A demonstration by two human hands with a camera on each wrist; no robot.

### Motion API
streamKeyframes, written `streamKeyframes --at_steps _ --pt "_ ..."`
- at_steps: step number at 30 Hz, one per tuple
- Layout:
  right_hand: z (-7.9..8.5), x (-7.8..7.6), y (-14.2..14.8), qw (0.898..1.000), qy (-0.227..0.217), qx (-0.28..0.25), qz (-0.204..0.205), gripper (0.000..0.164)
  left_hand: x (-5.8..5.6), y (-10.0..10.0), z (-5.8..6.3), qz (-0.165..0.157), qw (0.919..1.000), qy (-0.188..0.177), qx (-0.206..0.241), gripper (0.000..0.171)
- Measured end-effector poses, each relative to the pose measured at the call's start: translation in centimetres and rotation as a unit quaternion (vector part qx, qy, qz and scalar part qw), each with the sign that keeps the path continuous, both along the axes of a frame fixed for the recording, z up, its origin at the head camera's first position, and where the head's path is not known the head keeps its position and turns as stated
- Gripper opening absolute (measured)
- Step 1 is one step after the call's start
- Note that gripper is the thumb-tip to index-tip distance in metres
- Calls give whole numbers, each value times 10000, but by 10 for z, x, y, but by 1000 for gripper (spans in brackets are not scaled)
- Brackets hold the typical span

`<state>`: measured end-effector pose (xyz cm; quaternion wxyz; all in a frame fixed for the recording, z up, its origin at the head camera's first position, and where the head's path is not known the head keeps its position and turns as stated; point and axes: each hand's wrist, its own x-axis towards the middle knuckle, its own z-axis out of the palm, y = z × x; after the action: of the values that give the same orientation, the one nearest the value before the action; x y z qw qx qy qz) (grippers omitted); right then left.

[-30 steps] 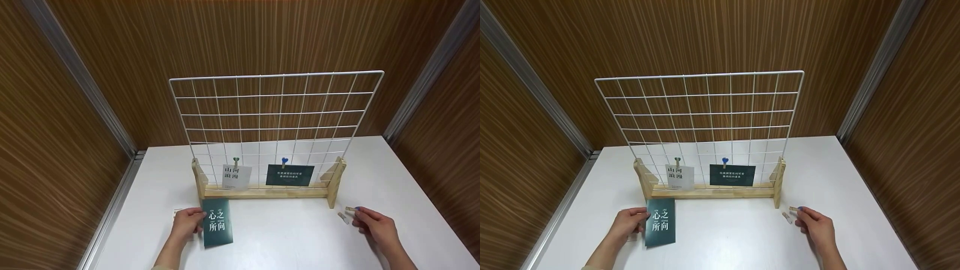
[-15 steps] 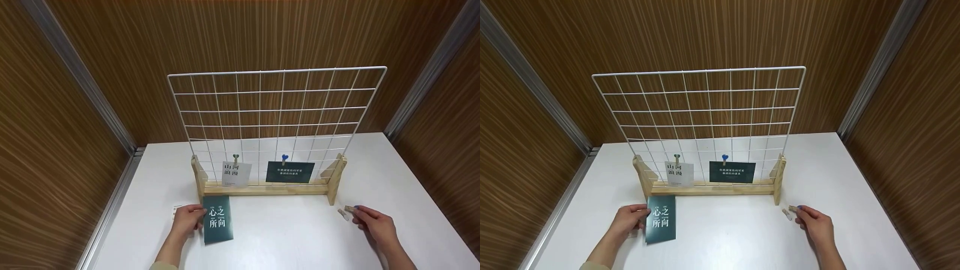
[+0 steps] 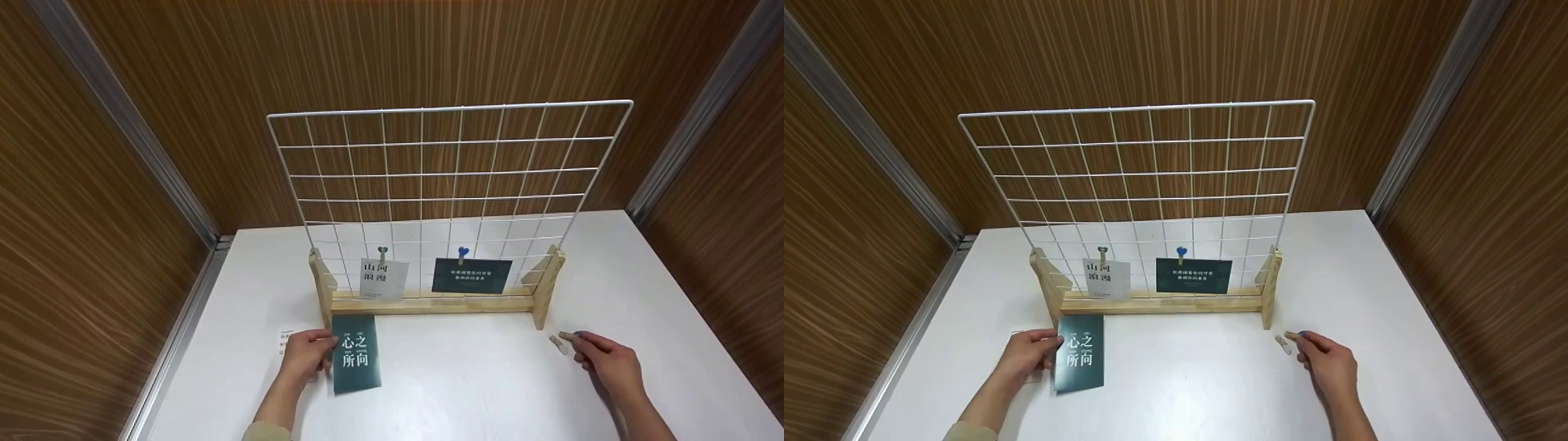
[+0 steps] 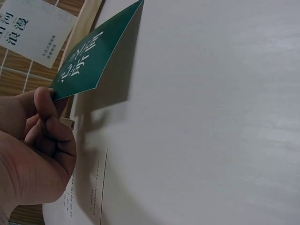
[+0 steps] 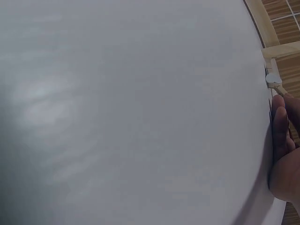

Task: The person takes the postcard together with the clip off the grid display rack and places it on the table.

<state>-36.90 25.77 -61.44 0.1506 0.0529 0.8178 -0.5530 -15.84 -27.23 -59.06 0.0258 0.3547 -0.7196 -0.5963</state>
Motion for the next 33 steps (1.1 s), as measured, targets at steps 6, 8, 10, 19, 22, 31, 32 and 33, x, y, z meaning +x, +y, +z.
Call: streamKeyframes --at_steps 6,8,10,19,22,31,32,33 --pt "-3 1 1 9999 74 74 61 50 -1 1 1 -12 10000 23 -55 33" --pt "-4 1 2 9999 90 89 52 50 -1 1 1 -18 10000 36 -73 34" --pt "-5 0 3 9999 103 82 51 51 0 0 2 -42 10000 18 -77 34" --pt "-4 0 2 10000 -7 28 44 50 3 0 4 -78 9999 -66 -80 35" --pt "-3 2 2 9999 59 96 86 49 4 0 3 -98 9998 -115 -110 34" --pt "-1 2 1 9998 137 134 110 48 4 -4 3 -52 9994 -285 -175 36" --pt "-1 2 1 9997 160 150 130 49 4 -4 4 -69 9994 -272 -185 36" --pt "-1 2 2 9996 187 179 152 49 6 -4 4 -91 9995 -251 -186 36"
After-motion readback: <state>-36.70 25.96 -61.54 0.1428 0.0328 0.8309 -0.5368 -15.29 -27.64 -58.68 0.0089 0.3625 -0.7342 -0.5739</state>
